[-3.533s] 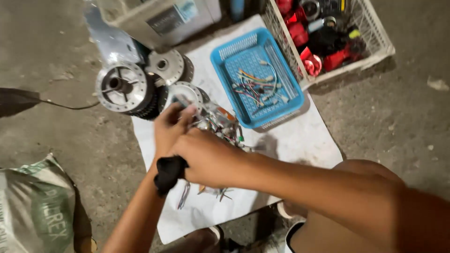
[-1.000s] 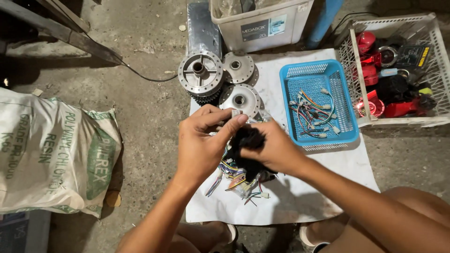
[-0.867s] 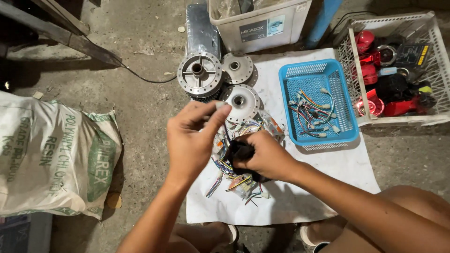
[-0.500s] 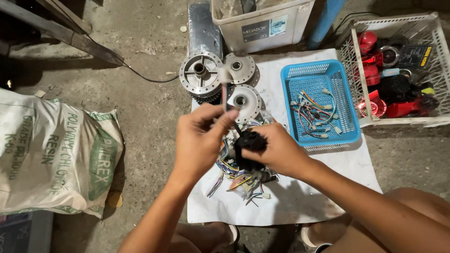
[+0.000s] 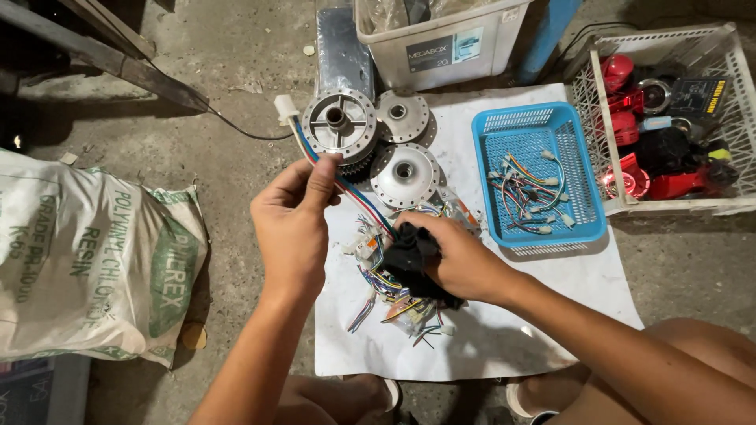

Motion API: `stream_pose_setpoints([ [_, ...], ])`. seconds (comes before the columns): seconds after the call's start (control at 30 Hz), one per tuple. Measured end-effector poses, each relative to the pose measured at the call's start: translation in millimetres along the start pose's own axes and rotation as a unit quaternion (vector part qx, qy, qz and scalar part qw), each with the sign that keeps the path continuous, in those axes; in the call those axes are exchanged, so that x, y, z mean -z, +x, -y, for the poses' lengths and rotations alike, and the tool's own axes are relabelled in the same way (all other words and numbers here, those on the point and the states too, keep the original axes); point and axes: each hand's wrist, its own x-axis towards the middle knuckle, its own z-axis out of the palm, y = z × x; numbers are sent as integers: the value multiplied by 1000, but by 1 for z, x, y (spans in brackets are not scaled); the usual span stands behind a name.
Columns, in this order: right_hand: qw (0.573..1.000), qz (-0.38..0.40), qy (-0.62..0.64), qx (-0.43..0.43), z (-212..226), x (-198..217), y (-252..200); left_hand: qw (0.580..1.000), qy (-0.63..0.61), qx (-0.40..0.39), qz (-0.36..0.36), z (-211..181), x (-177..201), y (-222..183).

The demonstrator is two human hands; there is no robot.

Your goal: Organizing and inspecting a motorcycle wiring harness and its connectors

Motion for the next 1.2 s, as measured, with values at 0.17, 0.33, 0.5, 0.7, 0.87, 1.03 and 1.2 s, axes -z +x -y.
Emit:
stream_pose_setpoints([
  [0.17, 999, -31, 32, 16, 9, -2, -2, 999, -10, -20, -33, -5, 8, 8],
  [0.33, 998, -35, 9, 50, -1, -1, 0, 999, -38, 1, -33, -1, 6, 9],
  [0.5, 997, -31, 4, 64, -20, -2, 4, 992, -103, 65, 39, 0, 0, 6],
  [0.7, 995, -80, 61, 1, -4, 12, 5, 996, -79, 45, 24, -2, 4, 8],
  [0.87, 991, -118, 12, 54, 32, 25, 6, 996, -53, 49, 48, 0, -1, 3],
  [1.03, 984, -165, -70, 10, 28, 30, 9, 996, -19, 17, 91, -7, -7, -4],
  [1.2, 976, -195, -86, -43, 8, 25, 15, 995, 14, -95, -3, -32, 5, 0],
])
